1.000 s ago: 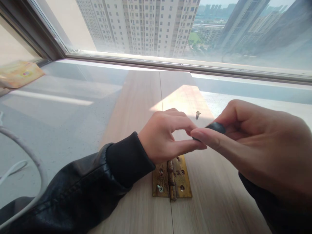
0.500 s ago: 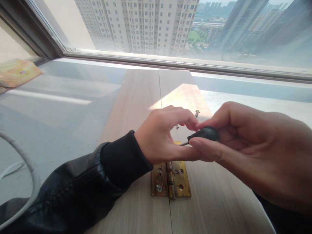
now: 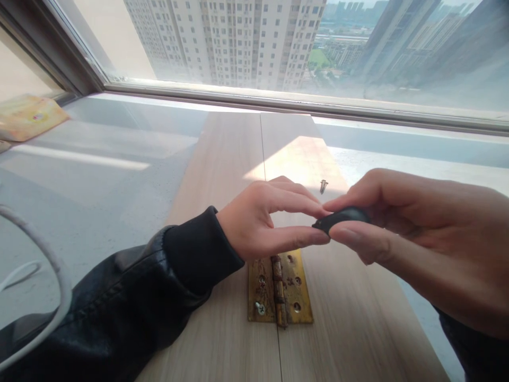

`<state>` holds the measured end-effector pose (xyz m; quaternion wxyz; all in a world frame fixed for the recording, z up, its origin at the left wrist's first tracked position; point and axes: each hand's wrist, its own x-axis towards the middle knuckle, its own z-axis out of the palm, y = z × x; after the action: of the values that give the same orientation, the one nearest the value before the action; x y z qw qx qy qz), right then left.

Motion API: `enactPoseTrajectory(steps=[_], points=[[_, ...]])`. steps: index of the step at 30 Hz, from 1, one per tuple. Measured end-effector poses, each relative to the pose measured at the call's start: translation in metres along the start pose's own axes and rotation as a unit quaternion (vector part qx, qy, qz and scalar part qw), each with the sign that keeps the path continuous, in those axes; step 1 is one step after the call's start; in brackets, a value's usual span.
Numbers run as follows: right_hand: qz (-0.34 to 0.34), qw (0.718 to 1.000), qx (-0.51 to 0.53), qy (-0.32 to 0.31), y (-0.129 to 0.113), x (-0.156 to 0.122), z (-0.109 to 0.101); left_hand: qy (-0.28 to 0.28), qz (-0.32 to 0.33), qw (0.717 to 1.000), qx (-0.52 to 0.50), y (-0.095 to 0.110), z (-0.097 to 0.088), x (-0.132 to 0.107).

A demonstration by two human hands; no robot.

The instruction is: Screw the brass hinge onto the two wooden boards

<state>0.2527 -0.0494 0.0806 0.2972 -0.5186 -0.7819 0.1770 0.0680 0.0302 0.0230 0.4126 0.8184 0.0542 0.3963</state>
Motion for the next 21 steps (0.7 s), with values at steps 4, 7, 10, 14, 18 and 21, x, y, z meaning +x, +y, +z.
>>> enactPoseTrajectory(steps=[4, 7, 10, 14, 18, 21], points=[[0.006, 0.996, -0.074, 0.056, -0.007, 0.004, 0.013, 0.052, -0.019, 0.996, 0.075, 0.004, 0.006, -0.001], [-0.004, 0.984, -0.131, 0.121, -0.007, 0.007, 0.02, 0.094, -0.027, 0.99, 0.102, 0.007, 0.009, -0.001], [0.001, 0.981, -0.144, 0.134, -0.004, 0.005, 0.017, 0.056, -0.025, 0.996, 0.066, 0.007, 0.008, -0.001], [0.012, 1.0, -0.023, 0.013, 0.0, -0.001, 0.002, -0.027, -0.012, 1.0, 0.004, 0.001, 0.001, 0.0], [-0.002, 0.999, -0.002, -0.039, 0.003, -0.004, -0.003, -0.047, 0.001, 0.999, -0.022, 0.001, -0.001, 0.003], [-0.001, 0.997, -0.074, 0.032, 0.004, -0.002, 0.004, -0.005, -0.03, 0.999, 0.012, 0.006, 0.004, 0.002]])
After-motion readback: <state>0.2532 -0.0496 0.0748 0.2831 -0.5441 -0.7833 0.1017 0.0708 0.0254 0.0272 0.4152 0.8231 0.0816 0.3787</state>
